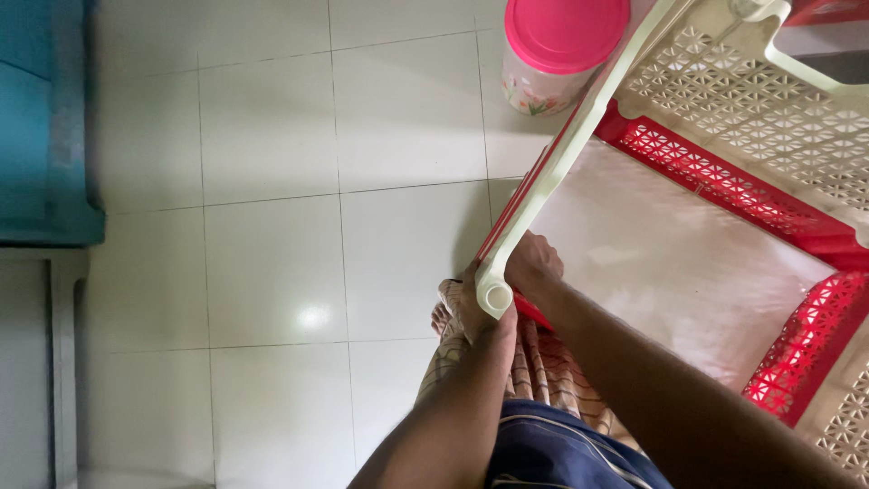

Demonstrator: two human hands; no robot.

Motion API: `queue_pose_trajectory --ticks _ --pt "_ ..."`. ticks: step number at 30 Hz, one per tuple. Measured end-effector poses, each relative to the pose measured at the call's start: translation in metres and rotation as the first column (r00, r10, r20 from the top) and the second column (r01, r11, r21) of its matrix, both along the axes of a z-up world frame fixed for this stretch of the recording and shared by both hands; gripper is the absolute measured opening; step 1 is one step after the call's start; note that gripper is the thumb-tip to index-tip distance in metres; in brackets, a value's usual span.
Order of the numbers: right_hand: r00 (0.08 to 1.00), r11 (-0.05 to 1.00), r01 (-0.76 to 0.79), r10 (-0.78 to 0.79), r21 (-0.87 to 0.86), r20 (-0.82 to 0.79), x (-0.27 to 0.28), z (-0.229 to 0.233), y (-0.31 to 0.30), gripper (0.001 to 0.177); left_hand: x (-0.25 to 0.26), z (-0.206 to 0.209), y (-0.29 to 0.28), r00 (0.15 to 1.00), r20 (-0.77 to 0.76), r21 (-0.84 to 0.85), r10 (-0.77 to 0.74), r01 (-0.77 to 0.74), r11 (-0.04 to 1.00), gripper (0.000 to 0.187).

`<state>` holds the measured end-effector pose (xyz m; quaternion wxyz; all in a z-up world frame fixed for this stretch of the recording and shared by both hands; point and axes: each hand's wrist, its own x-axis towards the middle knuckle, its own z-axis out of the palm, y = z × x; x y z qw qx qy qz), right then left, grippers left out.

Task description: The person assembles a plastic storage basket by connecting white vertical support pieces to red and white basket frames. They then place a red basket frame on top of the assembled unit and pick up a folded cloth from the bed.

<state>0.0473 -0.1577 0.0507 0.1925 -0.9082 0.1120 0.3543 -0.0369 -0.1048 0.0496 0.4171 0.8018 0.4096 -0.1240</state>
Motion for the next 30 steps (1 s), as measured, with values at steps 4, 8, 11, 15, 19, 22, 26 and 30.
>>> queue_pose_trajectory --ticks 4,8,11,15,19,22,26,30 --pt "0.995 0.999 -0.030 0.029 0.013 0.095 0.000 -0.005 0.000 0.039 0.008 -0.004 -0.003 1.000 -0.006 -0.020 0.010 -0.011 1.000 0.034" --pt "0.998 0.997 0.028 -0.032 0.066 0.062 0.005 -0.014 -0.001 0.038 0.014 -0.007 -0.001 1.000 -0.009 -0.022 -0.001 0.001 1.000 0.033" --pt "0.997 0.997 0.049 -0.052 0.054 0.054 0.005 -0.017 -0.001 0.038 0.010 -0.008 0.000 1.000 -0.022 -0.032 0.004 -0.004 0.999 0.033" --pt "0.992 0.994 0.106 -0.108 0.027 0.068 0.005 -0.014 0.003 0.037 0.007 -0.009 0.004 1.000 -0.023 -0.036 -0.020 0.019 0.999 0.033" --pt "0.986 0.988 0.154 -0.156 0.026 0.066 0.004 -0.011 0.006 0.037 0.004 -0.007 0.009 0.998 -0.022 -0.043 -0.052 0.051 0.998 0.033" --pt "0.977 0.976 0.204 -0.207 0.071 0.044 -0.009 -0.011 -0.002 0.037 0.001 0.001 0.017 0.994 -0.023 -0.042 -0.110 0.109 0.993 0.033" --pt "0.968 0.957 0.225 -0.241 0.184 0.071 -0.034 -0.015 -0.016 0.037 0.000 0.008 0.031 0.983 -0.030 -0.020 -0.181 0.181 0.983 0.033" --pt "0.950 0.931 0.244 -0.286 0.273 0.125 -0.063 -0.020 -0.035 0.033 -0.010 -0.006 0.053 0.955 0.022 -0.033 -0.297 0.297 0.954 0.046"
